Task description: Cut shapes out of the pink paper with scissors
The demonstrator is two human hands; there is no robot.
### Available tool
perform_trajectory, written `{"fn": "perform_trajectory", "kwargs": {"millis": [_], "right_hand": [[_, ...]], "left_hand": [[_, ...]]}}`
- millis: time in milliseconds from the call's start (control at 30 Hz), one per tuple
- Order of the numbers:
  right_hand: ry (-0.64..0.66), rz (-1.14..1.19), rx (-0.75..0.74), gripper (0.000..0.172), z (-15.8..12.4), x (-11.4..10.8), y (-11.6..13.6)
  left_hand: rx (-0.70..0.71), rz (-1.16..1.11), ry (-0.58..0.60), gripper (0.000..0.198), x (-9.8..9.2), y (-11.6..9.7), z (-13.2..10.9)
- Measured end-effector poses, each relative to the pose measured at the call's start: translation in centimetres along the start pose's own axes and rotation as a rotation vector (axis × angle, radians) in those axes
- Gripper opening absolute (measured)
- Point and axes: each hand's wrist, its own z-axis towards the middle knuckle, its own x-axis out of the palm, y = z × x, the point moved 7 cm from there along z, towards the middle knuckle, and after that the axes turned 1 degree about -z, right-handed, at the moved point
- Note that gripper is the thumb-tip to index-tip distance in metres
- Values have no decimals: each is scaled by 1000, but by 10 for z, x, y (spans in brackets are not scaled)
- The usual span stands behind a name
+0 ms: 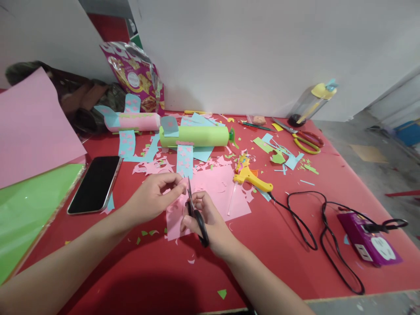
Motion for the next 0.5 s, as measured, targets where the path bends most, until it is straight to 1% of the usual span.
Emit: {"fn": "perform_trajectory", "kwargs": {"millis": [500], "right_hand": [[52, 43, -18, 32, 1, -1, -5]], "left_hand": [[-21, -36, 24, 22, 2, 5, 1]]}}
